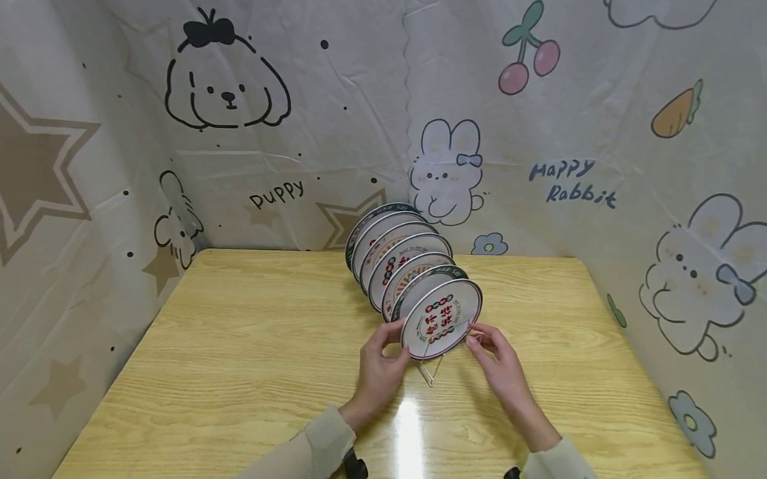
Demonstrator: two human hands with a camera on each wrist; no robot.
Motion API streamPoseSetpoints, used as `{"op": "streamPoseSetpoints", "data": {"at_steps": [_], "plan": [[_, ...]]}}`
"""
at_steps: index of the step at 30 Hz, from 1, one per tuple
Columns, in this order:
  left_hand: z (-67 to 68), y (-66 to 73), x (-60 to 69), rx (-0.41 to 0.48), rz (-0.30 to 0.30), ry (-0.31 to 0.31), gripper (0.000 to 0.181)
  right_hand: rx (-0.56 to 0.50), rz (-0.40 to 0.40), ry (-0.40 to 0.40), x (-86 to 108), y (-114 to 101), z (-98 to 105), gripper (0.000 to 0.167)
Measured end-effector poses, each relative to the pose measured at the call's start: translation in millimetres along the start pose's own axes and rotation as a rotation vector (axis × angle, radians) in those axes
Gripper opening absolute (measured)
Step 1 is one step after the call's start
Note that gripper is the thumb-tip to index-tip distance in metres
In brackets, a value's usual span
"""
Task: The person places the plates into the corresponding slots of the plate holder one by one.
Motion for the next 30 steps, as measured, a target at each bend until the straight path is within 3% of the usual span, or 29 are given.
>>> {"op": "streamPoseSetpoints", "data": {"at_steps": [7, 9, 12, 14, 16, 18, 20, 23, 27, 30], "plan": [[7.5, 3.4, -0.6, -0.079, 0.036, -0.026, 0.057, 0.007, -0.005, -0.012, 0.1, 0, -1, 0.039], [11.1, 6.4, 0.0, -0.092, 0.020, -0.019, 0.058, 0.007, -0.009, -0.010, 0.1, 0, -1, 0.038], [16.1, 17.0, 3.0, -0.119, -0.070, 0.010, 0.054, 0.015, -0.014, -0.009, 0.4, 0, -1, 0.038], [15.9, 27.6, 6.8, -0.132, -0.169, 0.015, 0.050, 0.018, -0.013, -0.008, 0.3, 0, 0, 0.038], [9.8, 41.4, 11.6, -0.147, -0.259, -0.016, 0.046, 0.017, -0.009, -0.007, 0.2, 0, 1, 0.038], [0.7, 46.3, 16.5, -0.136, -0.286, -0.075, 0.043, 0.014, -0.004, -0.009, -0.4, 0, 2, 0.038], [-10.8, 47.1, 20.0, -0.107, -0.257, -0.135, 0.040, 0.020, -0.004, -0.007, -0.4, 0, 5, 0.038], [-23.9, 36.5, 23.2, -0.062, -0.136, -0.178, 0.036, 0.011, -0.006, -0.002, 0.2, 2, 8, 0.037], [-34.8, 27.1, 23.4, -0.042, -0.025, -0.181, 0.035, -0.024, 0.013, 0.011, 2.0, 3, 10, 0.036], [-39.8, 21.9, 20.8, -0.069, 0.025, -0.155, 0.033, -0.048, 0.042, 0.036, 3.0, 3, 11, 0.033]]}}
Point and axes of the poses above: each hand's wrist, its own x-axis away from the middle knuckle, its own z-axis out of the back of the hand, y = z × x, the point moved 6 cm from there along -x, towards the middle knuckle, and after that the axes turned 12 degrees about x, right-handed, at the moved point
